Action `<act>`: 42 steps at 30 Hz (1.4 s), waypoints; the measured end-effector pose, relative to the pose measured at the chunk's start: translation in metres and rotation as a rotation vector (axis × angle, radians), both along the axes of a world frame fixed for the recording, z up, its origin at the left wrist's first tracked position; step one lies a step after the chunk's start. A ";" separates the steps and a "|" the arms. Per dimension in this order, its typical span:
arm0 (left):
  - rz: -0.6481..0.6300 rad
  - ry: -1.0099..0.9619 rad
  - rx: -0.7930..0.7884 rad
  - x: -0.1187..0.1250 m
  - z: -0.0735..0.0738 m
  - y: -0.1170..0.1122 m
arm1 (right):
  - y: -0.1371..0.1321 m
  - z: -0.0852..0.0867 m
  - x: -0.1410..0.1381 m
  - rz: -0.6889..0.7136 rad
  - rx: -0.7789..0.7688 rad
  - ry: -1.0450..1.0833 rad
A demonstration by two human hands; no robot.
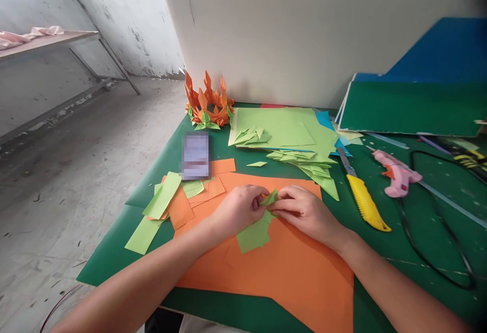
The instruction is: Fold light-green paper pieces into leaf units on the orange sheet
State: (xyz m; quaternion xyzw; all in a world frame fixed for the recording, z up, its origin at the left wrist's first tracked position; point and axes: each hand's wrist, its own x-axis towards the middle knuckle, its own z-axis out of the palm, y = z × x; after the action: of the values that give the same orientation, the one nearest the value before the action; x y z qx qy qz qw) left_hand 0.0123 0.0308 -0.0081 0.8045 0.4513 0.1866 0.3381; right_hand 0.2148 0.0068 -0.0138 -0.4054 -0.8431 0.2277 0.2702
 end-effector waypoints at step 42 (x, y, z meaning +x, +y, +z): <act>-0.343 0.563 0.315 -0.013 0.031 -0.010 | 0.004 -0.003 0.000 -0.066 0.122 0.020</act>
State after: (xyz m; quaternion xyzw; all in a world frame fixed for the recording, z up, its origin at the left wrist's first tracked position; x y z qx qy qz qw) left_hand -0.0009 0.0209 0.0228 0.9305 0.3509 -0.0345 0.0991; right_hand 0.2143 0.0111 -0.0172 -0.4134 -0.8389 0.1708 0.3103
